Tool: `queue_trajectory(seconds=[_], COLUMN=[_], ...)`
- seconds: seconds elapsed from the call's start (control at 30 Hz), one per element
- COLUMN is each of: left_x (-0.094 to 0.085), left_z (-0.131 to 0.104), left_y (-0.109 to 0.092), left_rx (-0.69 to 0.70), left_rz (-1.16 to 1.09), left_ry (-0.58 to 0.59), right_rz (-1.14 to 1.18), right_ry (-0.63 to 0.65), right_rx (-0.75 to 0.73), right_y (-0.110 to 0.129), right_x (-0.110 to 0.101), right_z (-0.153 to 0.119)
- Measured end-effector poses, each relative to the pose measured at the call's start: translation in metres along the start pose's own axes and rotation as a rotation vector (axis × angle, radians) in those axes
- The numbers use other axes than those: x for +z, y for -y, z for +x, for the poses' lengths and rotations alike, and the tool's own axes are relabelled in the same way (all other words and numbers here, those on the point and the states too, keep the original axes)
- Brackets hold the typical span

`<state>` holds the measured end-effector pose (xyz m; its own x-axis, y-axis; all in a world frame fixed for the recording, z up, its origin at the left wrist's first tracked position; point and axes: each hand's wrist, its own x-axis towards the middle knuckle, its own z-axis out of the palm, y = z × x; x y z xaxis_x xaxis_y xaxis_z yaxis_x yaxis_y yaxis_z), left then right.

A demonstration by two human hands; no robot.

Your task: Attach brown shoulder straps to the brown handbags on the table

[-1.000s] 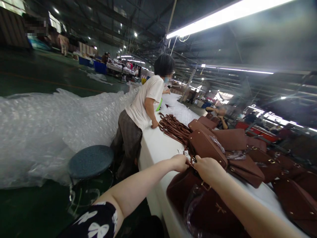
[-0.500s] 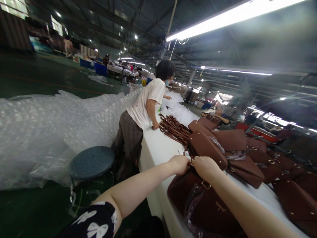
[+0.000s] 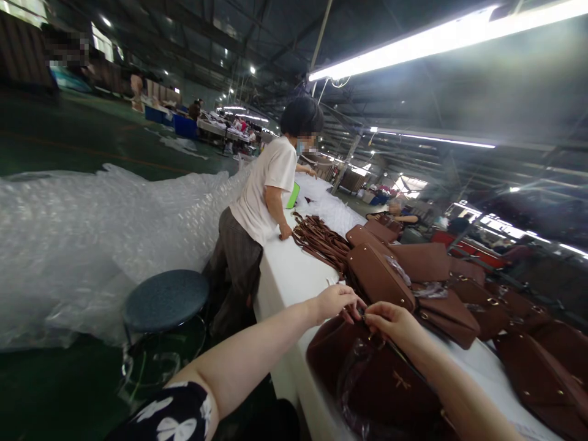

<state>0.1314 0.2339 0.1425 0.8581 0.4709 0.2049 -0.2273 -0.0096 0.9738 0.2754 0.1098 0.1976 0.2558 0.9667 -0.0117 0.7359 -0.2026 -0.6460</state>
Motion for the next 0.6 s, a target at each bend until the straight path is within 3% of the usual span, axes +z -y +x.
queue_trajectory(seconds=[0.07,0.23,0.37,0.47,0.6], left_x=[0.008,0.019,0.02,0.02,0.021], left_z=[0.005,0.014,0.011,0.007,0.005], left_y=[0.007,0.012,0.005,-0.004,-0.012], left_rx=[-0.031,0.002,0.01,-0.059,-0.152], left_rz=[-0.172,-0.201,-0.297,-0.438,-0.423], left_ry=[-0.069,-0.199,-0.157,-0.127,-0.121], right_rz=[0.126,0.216,0.167,0.071,-0.109], right_ry=[-0.025,-0.099,-0.138,-0.164,-0.235], right_rx=[0.006,0.039,0.027,-0.004,-0.081], right_y=[-0.006,-0.013,-0.017,-0.016,-0.005], right_x=[0.001,-0.001,0.001,0.002,0.0], right_z=[-0.004,-0.006,-0.004,-0.004,-0.008])
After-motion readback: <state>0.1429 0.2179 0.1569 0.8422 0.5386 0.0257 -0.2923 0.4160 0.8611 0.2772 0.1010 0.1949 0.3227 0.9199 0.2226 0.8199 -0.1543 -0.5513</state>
